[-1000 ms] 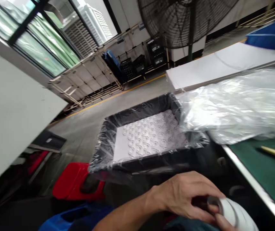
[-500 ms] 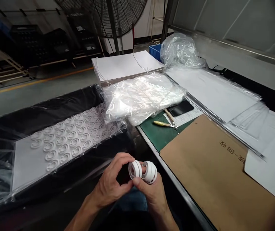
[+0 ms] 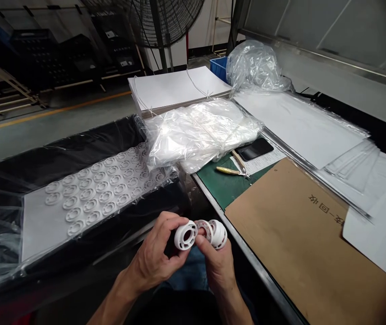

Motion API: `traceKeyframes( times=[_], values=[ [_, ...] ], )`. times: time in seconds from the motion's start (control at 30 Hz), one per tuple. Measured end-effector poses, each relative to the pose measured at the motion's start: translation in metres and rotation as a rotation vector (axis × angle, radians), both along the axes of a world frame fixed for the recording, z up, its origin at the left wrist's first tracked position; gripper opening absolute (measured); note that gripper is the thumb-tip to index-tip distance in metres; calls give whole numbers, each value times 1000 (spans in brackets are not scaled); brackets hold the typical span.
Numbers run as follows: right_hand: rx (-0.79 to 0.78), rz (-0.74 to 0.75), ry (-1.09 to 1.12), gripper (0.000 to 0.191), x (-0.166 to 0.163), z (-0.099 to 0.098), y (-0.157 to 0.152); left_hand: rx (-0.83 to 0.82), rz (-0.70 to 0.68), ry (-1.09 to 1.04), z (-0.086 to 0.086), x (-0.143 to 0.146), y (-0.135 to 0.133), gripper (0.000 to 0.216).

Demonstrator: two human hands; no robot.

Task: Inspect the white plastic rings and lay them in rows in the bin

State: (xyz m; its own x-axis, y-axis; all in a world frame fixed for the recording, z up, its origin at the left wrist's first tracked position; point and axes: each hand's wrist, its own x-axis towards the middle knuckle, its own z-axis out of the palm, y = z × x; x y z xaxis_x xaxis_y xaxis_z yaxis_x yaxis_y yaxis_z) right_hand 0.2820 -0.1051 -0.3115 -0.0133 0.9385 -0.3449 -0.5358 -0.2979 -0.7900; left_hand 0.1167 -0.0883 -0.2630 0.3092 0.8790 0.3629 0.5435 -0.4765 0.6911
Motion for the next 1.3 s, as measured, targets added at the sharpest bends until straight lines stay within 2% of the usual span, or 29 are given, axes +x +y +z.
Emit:
traceKeyframes(
  times=[0.23,0.43,0.7,0.97,1.13,1.3],
  values=[
    [-67,44,139,25,-2,-2,3,-102,-72,-25,2,-2,-4,55],
    [-114,77,177,27,-2,0,3,-67,-86,-32,1,-3,-3,60],
    [-124,61,210,27,-3,-1,1,-60,-126,-52,7,-3,2,55],
    [-129,63,222,28,-2,-4,0,-62,-107,-90,10,1,2,49],
    [-140,51,257,31,-3,-1,0,-82,-31,-108,11,0,4,48],
    [-102,32,288,32,-3,3,-1,-229,103,-183,8,-4,4,45]
  ],
)
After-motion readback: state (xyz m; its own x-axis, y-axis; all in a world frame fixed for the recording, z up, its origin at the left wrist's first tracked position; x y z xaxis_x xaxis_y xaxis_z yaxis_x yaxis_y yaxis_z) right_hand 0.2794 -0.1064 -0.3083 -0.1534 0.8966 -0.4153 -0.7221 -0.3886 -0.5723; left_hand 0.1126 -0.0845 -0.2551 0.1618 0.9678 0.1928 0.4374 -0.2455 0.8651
